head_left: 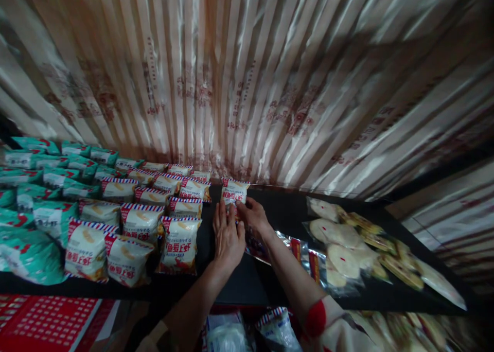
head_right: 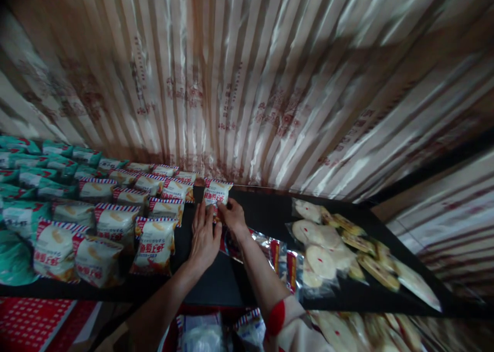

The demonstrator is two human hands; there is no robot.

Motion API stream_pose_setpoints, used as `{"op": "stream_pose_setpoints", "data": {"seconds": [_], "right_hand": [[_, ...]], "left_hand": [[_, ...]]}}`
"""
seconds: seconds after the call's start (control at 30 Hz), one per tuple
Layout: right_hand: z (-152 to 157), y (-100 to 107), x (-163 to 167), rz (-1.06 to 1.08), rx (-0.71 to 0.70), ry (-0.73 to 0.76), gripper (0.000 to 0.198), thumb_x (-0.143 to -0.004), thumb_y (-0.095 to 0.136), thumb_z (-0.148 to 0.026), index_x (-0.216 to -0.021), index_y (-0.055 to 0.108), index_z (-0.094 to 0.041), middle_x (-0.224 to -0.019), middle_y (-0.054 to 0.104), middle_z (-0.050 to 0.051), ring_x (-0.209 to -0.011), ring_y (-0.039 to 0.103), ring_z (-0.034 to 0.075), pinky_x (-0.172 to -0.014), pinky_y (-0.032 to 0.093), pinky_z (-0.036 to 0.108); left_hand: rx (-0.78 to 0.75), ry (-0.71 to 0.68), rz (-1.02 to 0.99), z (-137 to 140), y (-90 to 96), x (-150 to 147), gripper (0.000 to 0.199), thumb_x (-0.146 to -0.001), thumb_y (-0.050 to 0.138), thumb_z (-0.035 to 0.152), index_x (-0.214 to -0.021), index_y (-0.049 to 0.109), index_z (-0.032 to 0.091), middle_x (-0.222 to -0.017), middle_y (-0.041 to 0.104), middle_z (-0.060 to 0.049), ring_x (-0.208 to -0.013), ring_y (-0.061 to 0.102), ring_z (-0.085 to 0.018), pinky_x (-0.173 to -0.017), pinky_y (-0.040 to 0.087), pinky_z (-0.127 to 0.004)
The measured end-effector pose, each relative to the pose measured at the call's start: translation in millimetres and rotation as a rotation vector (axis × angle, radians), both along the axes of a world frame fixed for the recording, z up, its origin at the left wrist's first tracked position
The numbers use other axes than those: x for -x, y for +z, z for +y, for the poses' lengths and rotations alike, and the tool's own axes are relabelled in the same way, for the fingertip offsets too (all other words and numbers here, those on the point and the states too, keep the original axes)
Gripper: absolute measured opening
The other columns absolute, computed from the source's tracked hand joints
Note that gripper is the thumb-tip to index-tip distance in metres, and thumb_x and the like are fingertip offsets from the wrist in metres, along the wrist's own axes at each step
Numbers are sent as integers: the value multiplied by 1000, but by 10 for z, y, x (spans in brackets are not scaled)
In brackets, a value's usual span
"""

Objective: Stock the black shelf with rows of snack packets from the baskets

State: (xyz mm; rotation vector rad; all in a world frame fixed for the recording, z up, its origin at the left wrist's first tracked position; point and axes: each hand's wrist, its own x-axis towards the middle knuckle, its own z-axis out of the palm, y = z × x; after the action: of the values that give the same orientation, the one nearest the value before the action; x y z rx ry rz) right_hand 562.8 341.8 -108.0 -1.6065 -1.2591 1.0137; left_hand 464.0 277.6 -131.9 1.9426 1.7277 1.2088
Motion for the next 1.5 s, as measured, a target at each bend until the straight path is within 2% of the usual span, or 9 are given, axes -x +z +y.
{"op": "stream_pose_setpoints", "data": {"seconds": [0.37,0.7,0.8,0.93,1.13,1.23,1.33,1.4,1.5], "right_hand": [[585,-235,142,-118,39,-68,41,-75,60,-38,-108,61,-15,-88,71,7,-76,67,19,-63,53,27],[812,-274,181,-297,26,42,26,-77,59,-40,-89,66,-18,-82,70,5,-74,65,18,-66,49,28],[807,-217,212,-402,26,52,25,-77,59,-41,-86,66,-20,-84,69,5,-77,64,20,-70,47,29],[777,-159,271,-547,51,48,31,-80,55,-44,-98,65,-20,-96,69,8,-87,64,21,-74,46,30],[739,-190,313,-526,39,12,37,-82,51,-44,-107,62,-18,-100,68,10,-93,63,22,-79,46,31],[714,-233,322,-461,-13,-37,44,-82,51,-43,-116,58,-16,-107,66,11,-100,60,23,-86,44,33],[618,-239,331,-408,-119,-119,48,-80,52,-40,-119,55,-12,-111,63,14,-105,57,24,-92,42,36],[474,-201,323,-354,-225,-155,50,-80,50,-37,-122,52,-9,-117,59,16,-106,55,24,-94,41,37],[80,-89,266,-190,-346,-147,50,-82,48,-37,-124,48,-11,-122,56,16,-103,57,21,-92,44,35]], "left_hand": [[66,3,-97,252,-170,41,47,-90,36,24,-135,40,12,-148,29,-13,-140,12,-27,-112,25,-53],[162,4,-90,295,-251,13,48,-90,34,27,-134,40,8,-147,31,-17,-138,21,-28,-111,27,-51],[161,2,-104,289,-264,22,48,-90,34,28,-134,42,10,-144,36,-17,-137,25,-29,-110,28,-53],[169,23,-113,263,-275,21,45,-90,35,29,-129,47,11,-143,38,-18,-135,30,-30,-108,30,-54],[178,22,-79,207,-213,45,43,-90,36,29,-125,50,10,-142,39,-18,-133,33,-31,-107,33,-51],[176,31,-58,160,-147,95,40,-89,37,27,-121,53,11,-139,42,-17,-130,39,-30,-105,36,-49],[165,6,-61,88,-75,160,34,-87,38,21,-113,58,12,-123,57,-15,-115,53,-26,-98,44,-44],[140,-37,-64,22,-29,200,29,-85,38,17,-104,61,15,-106,64,-11,-101,59,-22,-92,48,-40],[109,-110,-65,-104,35,235,26,-83,38,12,-95,61,19,-93,65,-6,-89,61,-18,-86,50,-34]]}}
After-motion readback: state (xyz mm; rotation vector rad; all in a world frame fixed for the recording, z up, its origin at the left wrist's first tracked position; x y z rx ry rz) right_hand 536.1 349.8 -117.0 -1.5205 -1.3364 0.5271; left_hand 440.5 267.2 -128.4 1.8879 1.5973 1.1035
